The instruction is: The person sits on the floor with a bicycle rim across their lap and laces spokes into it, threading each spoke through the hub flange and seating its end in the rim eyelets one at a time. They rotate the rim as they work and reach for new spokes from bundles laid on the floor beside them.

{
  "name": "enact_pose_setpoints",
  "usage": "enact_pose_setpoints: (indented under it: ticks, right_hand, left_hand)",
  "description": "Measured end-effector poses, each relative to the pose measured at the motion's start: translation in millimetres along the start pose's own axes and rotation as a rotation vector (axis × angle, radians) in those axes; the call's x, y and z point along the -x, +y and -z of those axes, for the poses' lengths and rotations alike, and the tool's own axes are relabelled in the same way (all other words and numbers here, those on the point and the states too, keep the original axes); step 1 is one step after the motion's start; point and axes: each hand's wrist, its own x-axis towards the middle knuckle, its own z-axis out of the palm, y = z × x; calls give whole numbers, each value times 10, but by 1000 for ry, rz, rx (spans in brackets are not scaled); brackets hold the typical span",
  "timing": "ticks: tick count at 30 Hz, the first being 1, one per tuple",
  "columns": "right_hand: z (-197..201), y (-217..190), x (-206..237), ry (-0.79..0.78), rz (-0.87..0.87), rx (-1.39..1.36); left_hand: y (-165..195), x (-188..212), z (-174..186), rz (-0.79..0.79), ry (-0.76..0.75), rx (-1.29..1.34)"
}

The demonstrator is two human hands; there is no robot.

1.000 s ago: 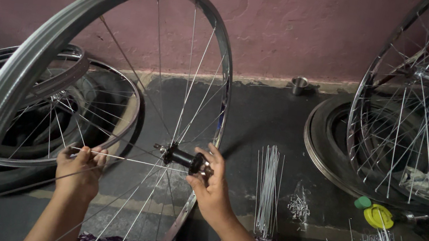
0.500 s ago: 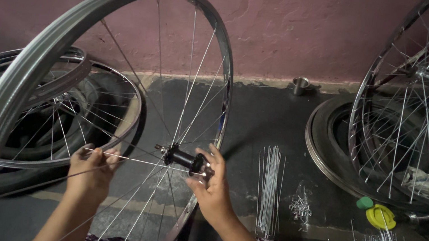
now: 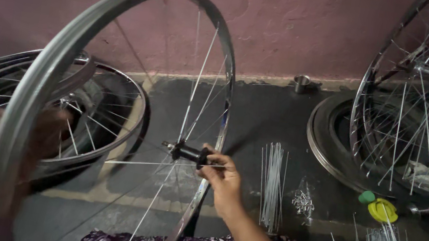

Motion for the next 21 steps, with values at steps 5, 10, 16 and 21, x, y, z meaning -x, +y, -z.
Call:
enact_pose_setpoints:
  ticks: [5, 10, 16, 21]
  right_hand:
    - [-22, -90, -26, -5, 97, 46]
    - [17, -446, 56, 258, -105, 343]
    - [713, -984, -151, 417, 170, -8]
    - [1336, -1122, -189, 423, 213, 70]
  left_hand:
    - [980, -113, -491, 195, 50, -587]
    - [985, -207, -671, -177, -182, -1075]
    - [914, -643, -708, -353, -199, -993]
    - [872, -792, -795, -333, -192, -1008]
